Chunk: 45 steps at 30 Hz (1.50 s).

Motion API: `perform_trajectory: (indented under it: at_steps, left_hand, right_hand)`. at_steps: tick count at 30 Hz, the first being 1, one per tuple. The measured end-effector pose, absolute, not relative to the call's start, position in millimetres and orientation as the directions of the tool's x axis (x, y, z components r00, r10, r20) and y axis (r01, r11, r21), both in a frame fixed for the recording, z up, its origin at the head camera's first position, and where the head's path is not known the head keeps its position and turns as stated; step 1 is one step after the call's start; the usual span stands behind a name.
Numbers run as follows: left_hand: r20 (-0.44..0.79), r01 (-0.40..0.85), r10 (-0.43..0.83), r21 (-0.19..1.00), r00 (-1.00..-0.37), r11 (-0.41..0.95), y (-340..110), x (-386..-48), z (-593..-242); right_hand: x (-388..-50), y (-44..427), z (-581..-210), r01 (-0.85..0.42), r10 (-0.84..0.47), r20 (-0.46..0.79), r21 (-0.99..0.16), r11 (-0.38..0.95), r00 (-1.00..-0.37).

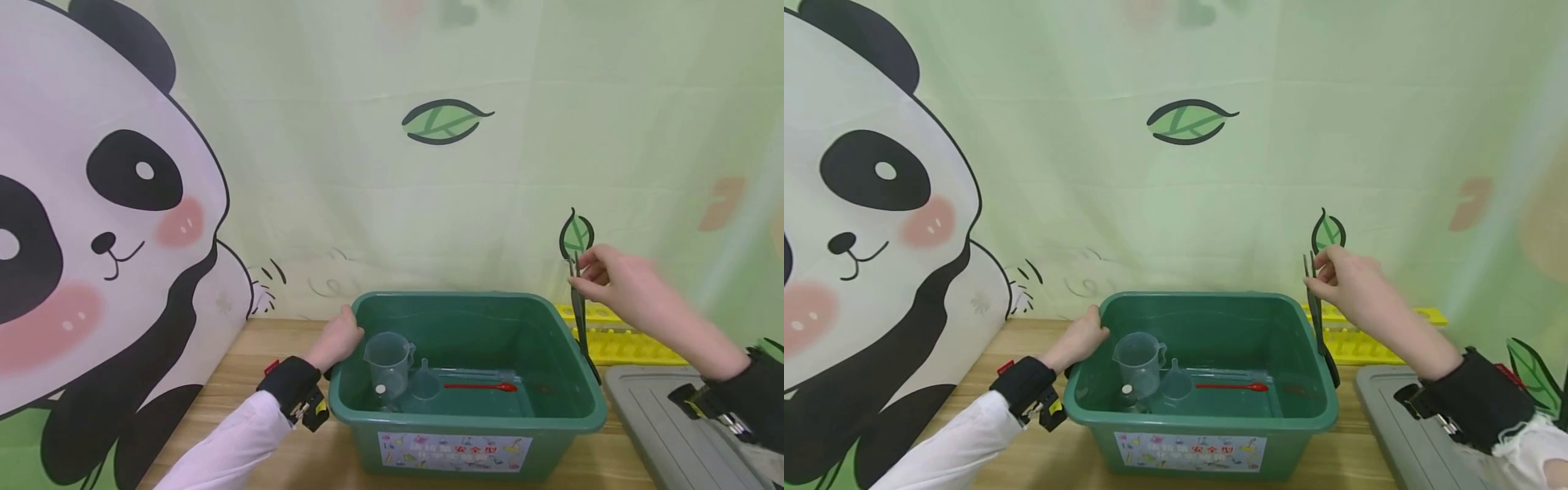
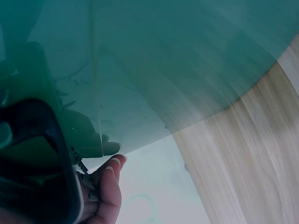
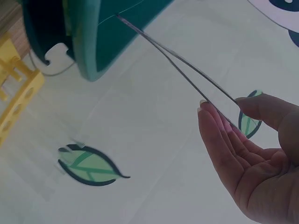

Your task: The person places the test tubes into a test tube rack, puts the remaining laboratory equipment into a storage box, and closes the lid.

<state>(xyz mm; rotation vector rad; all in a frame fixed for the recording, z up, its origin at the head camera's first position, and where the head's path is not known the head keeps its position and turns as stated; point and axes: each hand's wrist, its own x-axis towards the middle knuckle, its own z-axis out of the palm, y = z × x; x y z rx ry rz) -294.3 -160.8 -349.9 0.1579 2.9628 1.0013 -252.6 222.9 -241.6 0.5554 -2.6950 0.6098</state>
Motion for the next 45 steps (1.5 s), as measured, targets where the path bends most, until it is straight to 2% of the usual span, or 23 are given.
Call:
perform_trajectory:
  at_steps: [15,22,27,37,45]
  left_hand:
    - [0.034,0.094,0.092,0.597,-0.995,0.797,-160.1,-293.9,-348.7]
    - [0.023,0.084,0.087,0.588,-0.996,0.804,-159.7,-294.3,-348.5]
    - [0.033,0.093,0.090,0.577,-0.995,0.812,-160.0,-296.3,-349.7]
    - [0.024,0.084,0.087,0.582,-0.996,0.809,-160.6,-295.1,-349.0]
    - [0.011,0.068,0.075,0.585,-0.997,0.808,-161.1,-295.6,-349.4]
  right_hand:
    - [-262.1,163.9,-252.0,-0.638,-0.512,0.408,-0.284,0.716,-0.756]
    - [-272.7,145.5,-269.8,-0.722,-0.641,0.335,-0.271,0.636,-0.690]
    - [-279.2,131.3,-278.6,-0.787,-0.725,0.307,-0.222,0.576,-0.617]
    - [-287.3,111.7,-307.4,-0.847,-0.865,0.071,-0.258,0.466,-0.497]
    - [-291.5,94.6,-323.1,-0.848,-0.876,-0.058,-0.228,0.479,-0.479]
